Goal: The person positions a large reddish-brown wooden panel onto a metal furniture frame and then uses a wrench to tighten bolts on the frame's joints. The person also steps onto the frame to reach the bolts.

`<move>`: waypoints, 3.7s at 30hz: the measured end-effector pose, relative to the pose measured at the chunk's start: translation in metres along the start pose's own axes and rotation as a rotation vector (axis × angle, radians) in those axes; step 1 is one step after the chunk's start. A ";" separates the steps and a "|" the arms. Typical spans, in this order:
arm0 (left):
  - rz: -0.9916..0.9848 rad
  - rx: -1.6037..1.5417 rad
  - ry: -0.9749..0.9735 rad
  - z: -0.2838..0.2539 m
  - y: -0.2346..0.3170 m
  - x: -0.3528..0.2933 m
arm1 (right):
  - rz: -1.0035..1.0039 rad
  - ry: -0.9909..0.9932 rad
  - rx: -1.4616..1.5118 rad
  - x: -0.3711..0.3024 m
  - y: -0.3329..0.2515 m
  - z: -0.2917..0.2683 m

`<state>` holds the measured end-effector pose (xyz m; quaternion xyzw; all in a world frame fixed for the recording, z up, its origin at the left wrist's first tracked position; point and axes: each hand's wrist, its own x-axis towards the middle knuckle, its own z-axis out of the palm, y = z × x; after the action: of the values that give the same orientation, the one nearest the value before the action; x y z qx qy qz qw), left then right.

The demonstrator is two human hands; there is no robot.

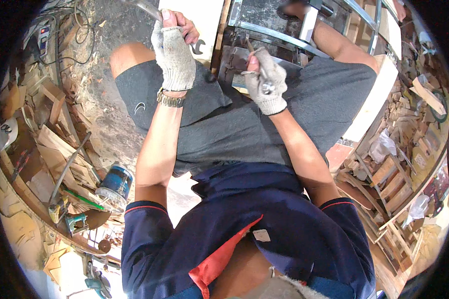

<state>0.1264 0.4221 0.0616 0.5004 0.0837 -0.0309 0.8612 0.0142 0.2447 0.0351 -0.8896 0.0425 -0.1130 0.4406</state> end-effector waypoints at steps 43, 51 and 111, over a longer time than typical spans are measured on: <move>-0.090 0.240 -0.212 0.062 -0.071 0.020 | 0.123 0.027 0.168 -0.012 -0.003 -0.004; -0.067 0.321 -0.390 0.050 -0.093 0.039 | 0.188 0.020 0.265 -0.014 -0.005 -0.007; 0.181 0.878 -0.611 0.078 -0.025 0.057 | 0.304 -0.072 0.736 0.108 0.046 -0.060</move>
<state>0.1879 0.3435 0.0678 0.7865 -0.2346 -0.1327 0.5556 0.1058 0.1515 0.0516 -0.6593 0.1147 -0.0228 0.7427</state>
